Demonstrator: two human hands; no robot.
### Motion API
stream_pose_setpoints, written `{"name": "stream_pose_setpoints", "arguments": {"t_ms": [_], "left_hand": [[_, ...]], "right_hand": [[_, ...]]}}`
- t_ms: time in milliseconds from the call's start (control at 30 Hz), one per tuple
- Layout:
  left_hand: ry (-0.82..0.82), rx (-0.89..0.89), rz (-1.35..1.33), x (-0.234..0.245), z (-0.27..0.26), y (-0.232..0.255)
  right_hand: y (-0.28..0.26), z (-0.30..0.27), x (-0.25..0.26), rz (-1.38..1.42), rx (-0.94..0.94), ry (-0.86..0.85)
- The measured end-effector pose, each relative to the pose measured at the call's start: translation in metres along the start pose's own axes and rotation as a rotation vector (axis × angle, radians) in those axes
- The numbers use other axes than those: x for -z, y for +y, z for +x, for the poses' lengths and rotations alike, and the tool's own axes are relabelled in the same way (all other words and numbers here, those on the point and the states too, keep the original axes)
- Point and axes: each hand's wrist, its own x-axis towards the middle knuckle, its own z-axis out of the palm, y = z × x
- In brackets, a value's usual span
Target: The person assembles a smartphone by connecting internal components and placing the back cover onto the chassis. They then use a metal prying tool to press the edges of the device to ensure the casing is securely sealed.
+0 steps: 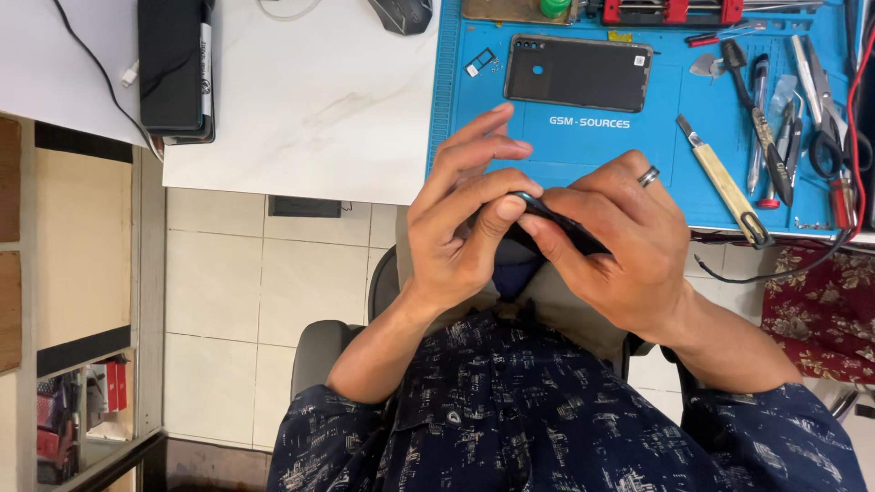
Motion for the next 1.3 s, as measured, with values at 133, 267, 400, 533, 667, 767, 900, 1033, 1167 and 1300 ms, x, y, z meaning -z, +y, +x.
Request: {"name": "stream_pose_setpoints", "arguments": {"t_ms": [133, 267, 400, 533, 667, 767, 900, 1033, 1167, 1300], "left_hand": [[0.081, -0.014, 0.001, -0.004, -0.003, -0.001], [0.200, 0.032, -0.133, -0.001, 0.003, 0.001], [0.270, 0.068, -0.190, -0.006, 0.003, -0.005], [0.360, 0.250, -0.160, -0.025, -0.014, -0.003], [0.213, 0.545, -0.345, -0.029, -0.015, 0.014], [0.131, 0.538, -0.402, -0.025, -0.013, 0.013], [0.085, 0.554, -0.396, -0.025, -0.015, 0.009], [0.046, 0.548, -0.424, -0.027, -0.016, 0.004], [0.006, 0.540, -0.436, -0.027, -0.013, 0.009], [-0.017, 0.506, -0.422, -0.029, -0.013, 0.011]], "right_hand": [[-0.005, 0.012, 0.013, 0.053, -0.007, -0.045], [0.021, 0.015, 0.028, 0.566, -0.362, -0.549], [0.026, -0.014, 0.025, 0.975, -0.616, -0.579], [0.013, -0.011, 0.012, 0.780, -0.476, -0.421], [0.005, -0.014, 0.008, 0.543, -0.450, -0.323], [0.005, -0.019, 0.010, 0.508, -0.420, -0.323], [0.005, -0.019, 0.016, 0.514, -0.450, -0.324], [0.012, -0.021, 0.029, 0.488, -0.435, -0.346], [0.014, -0.019, 0.040, 0.491, -0.581, -0.163], [0.016, -0.014, 0.041, 0.513, -0.561, -0.019]]}}
